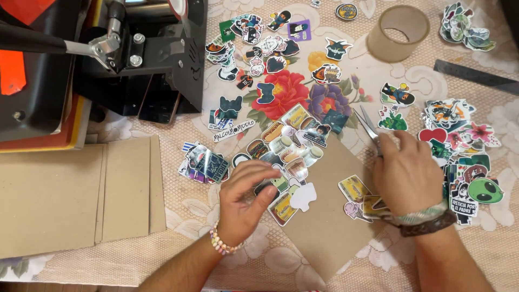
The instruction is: Peeling and applying various decorative stickers onto a cardboard sheet
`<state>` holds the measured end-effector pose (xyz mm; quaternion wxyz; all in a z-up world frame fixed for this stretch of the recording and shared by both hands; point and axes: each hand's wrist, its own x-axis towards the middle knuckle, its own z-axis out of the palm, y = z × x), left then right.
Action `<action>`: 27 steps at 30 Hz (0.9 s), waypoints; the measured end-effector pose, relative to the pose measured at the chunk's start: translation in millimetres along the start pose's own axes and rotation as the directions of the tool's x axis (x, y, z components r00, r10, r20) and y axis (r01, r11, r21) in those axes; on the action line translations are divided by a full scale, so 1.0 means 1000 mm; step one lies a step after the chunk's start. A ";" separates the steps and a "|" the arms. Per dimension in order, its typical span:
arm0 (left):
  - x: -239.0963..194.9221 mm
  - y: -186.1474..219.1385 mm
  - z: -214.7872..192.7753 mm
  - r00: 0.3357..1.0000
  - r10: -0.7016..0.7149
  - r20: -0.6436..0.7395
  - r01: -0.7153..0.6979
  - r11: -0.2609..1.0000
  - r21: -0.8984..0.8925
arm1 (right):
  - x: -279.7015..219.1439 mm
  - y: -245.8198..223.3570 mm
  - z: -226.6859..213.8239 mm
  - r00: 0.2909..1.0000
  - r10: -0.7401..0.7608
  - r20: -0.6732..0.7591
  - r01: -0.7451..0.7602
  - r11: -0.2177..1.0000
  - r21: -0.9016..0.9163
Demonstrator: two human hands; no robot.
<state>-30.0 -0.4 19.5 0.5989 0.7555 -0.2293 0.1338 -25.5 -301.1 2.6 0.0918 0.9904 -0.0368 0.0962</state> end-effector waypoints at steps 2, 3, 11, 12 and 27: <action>0.000 -0.001 0.000 1.000 -0.022 -0.015 0.022 1.000 0.001 | 0.004 0.006 -0.005 0.981 0.042 0.189 -0.043 0.999 0.000; 0.001 -0.002 0.000 0.999 -0.044 -0.029 0.044 0.999 0.003 | 0.006 0.010 -0.008 0.925 0.087 0.370 -0.090 0.996 -0.011; 0.003 -0.010 0.003 0.993 -0.103 -0.052 0.103 0.995 -0.003 | 0.001 0.012 -0.001 0.945 0.071 0.319 -0.047 0.996 -0.082; 0.003 -0.011 0.003 0.991 -0.123 -0.056 0.122 0.992 -0.020 | 0.004 0.011 -0.003 0.943 0.095 0.320 -0.073 0.994 -0.079; 0.001 0.005 0.005 0.881 -0.016 0.473 0.204 0.915 -0.349 | -0.033 -0.048 -0.043 0.989 -0.149 0.024 -0.027 -0.022 0.999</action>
